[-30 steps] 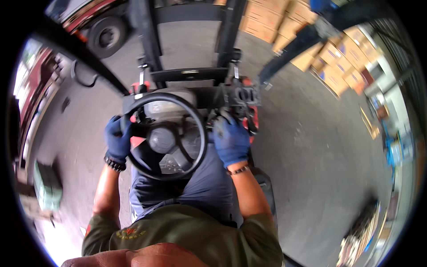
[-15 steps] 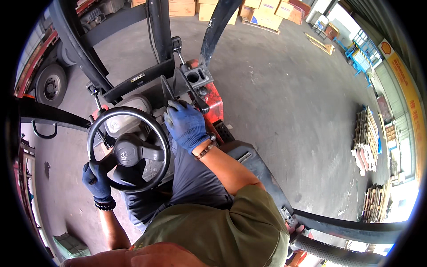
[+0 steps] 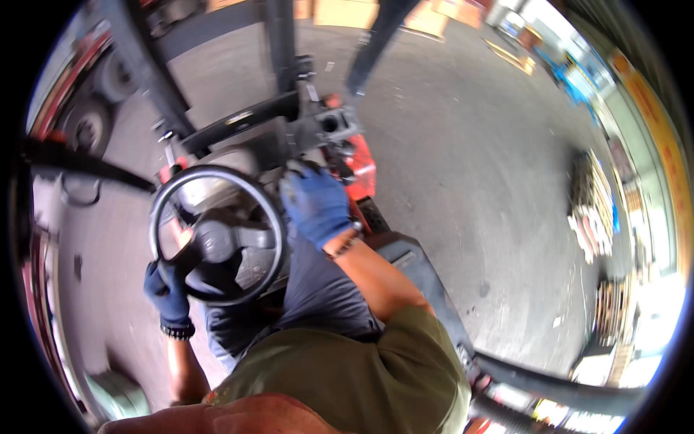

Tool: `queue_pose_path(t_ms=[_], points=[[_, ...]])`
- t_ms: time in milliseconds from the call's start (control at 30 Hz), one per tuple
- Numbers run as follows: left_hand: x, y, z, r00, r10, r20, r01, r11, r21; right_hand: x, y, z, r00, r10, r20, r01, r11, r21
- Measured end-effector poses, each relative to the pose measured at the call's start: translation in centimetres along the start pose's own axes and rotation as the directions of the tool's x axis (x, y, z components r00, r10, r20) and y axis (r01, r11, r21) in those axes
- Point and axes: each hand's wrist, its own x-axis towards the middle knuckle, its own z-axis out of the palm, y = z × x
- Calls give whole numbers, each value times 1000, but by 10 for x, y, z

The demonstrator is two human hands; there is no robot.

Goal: The person operates a forklift inside a warehouse, maneuvering the vehicle and adjusting the steering wheel and control levers. The operator navigates through aisles of stacked cardboard boxes and approaches a large truck parked nearby.

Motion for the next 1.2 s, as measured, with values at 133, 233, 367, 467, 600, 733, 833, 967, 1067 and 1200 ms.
queue_pose_path(t_ms=[133,233,367,467,600,733,833,967,1067,1200], points=[[46,-4,-113,993,93,70,-97,994,46,15,-119,-5,999,-30,-28,29,998,-53],[35,-33,-184,989,128,73,-130,991,29,-2,-188,14,999,-18,-32,16,998,-54],[-14,-46,-280,992,129,6,-128,989,-72,-47,-269,12,999,-38,-1,38,992,-120],[-40,-53,-325,994,111,14,-109,990,-85,-64,-326,-5,995,73,68,-68,994,-84],[-61,-48,-362,988,59,145,-52,997,-50,-88,-344,-2,984,138,116,-126,986,-106],[-75,-51,-384,979,100,177,-89,994,-67,-105,-376,-14,976,182,122,-168,979,-114],[-73,-50,-418,976,95,197,-86,995,-57,-110,-410,-16,965,232,118,-213,965,-155],[-83,-62,-445,979,117,170,-109,993,-56,-117,-447,-15,981,177,78,-162,972,-170],[-86,-71,-472,973,141,181,-136,990,-40,-123,-473,-12,982,175,73,-159,969,-188],[-85,-107,-515,973,178,143,-167,982,-90,-121,-534,-3,970,236,57,-224,962,-156]])
